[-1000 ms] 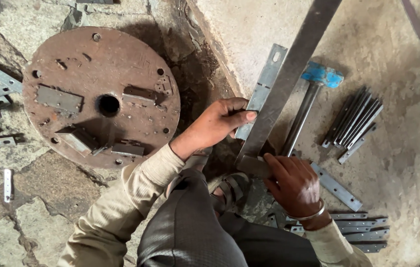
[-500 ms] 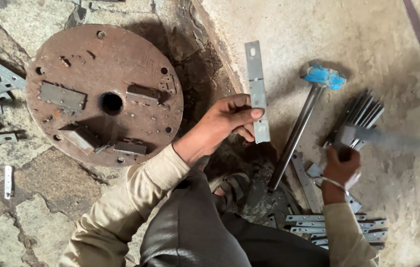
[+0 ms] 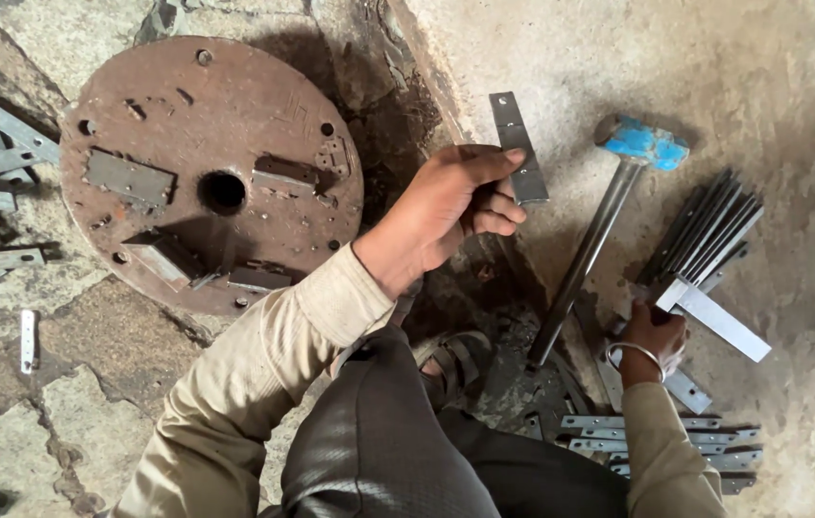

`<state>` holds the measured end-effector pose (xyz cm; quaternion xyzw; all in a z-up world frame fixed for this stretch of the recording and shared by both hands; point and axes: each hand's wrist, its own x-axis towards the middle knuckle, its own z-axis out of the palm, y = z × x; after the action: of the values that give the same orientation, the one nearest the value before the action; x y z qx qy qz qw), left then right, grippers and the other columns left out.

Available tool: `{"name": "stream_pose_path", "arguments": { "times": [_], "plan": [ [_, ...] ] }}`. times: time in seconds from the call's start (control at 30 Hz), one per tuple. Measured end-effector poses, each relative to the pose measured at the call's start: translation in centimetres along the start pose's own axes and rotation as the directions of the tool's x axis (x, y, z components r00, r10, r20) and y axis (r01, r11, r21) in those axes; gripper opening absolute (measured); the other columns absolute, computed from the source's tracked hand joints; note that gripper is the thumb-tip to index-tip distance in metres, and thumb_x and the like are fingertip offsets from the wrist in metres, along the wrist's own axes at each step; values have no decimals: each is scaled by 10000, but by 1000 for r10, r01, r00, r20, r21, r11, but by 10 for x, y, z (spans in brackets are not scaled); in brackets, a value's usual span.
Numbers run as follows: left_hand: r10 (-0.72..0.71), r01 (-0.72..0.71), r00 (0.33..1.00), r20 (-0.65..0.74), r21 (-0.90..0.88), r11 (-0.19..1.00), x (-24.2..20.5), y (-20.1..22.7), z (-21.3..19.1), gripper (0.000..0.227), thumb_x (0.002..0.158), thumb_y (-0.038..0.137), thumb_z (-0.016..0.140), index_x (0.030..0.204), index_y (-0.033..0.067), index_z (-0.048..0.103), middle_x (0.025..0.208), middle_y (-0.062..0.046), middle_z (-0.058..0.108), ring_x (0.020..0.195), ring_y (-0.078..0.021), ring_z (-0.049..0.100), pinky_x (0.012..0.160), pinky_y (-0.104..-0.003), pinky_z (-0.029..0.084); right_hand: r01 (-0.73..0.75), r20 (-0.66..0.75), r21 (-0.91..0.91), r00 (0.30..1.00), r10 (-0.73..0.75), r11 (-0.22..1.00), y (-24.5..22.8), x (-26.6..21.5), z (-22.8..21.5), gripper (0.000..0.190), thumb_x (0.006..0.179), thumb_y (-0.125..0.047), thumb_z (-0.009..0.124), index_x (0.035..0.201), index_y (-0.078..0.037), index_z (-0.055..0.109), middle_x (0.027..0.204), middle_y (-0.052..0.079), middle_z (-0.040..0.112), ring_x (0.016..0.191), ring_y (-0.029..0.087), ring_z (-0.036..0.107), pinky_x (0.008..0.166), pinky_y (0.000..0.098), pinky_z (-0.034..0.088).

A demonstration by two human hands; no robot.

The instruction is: Bending metal strips using a hammer and a heavy jig on the workshop floor.

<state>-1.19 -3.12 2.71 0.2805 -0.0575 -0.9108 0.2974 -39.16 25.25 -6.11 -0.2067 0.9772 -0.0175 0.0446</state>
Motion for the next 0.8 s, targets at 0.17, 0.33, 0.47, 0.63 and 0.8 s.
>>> {"name": "stream_pose_path", "arguments": {
  "times": [0.17, 0.33, 0.47, 0.63, 0.8],
  "plan": [
    [3, -3, 1000, -3, -47, 999, 3, 0, 0, 197, 977, 98, 656, 1080, -69, 663, 732, -100, 668, 615, -204, 720, 540, -310, 620, 5, 2, -13, 1000, -5, 1000, 30, 15, 21, 470, 868, -457, 801, 1106, -61, 719, 1173, 222, 673, 1105, 430, 617, 963, 558, 462],
    [0, 0, 1000, -10, -54, 999, 4, 1, 1, 195, 988, 100, 670, 1052, -82, 644, 755, -121, 667, 612, -211, 719, 540, -313, 618, 289, -264, -21, 922, -284, 957, -61, -17, -33, 529, 833, -315, 841, 1146, 72, 660, 1096, 292, 639, 966, 443, 617, 796, 563, 479],
    [1, -1, 1000, -3, -51, 999, 5, -5, -1, 204, 977, 111, 669, 1063, -74, 664, 763, -111, 663, 615, -199, 722, 539, -304, 620, 146, 143, 576, 951, -275, 804, -141, -57, -79, 388, 983, -303, 739, 1189, 21, 677, 1038, 148, 704, 897, 246, 643, 779, 381, 535],
    [25, -31, 999, 25, 293, 956, 1, -14, -1, 323, 979, 196, 624, 1217, -22, 631, 843, -118, 736, 613, -182, 723, 553, -286, 648, -38, 373, 844, 758, -535, 536, -235, -102, -124, 303, 1043, -238, 626, 1226, -8, 698, 961, 65, 714, 815, 151, 678, 736, 286, 581],
    [106, -135, 990, 92, 414, 900, -1, -47, -15, 346, 1036, 198, 606, 1278, -48, 630, 875, -107, 726, 635, -136, 681, 571, -263, 619, -107, 460, 848, 634, -621, 520, -267, -113, -117, 253, 1029, -176, 639, 1202, -3, 702, 991, 44, 732, 845, 103, 668, 744, 260, 569]
  ]
}}
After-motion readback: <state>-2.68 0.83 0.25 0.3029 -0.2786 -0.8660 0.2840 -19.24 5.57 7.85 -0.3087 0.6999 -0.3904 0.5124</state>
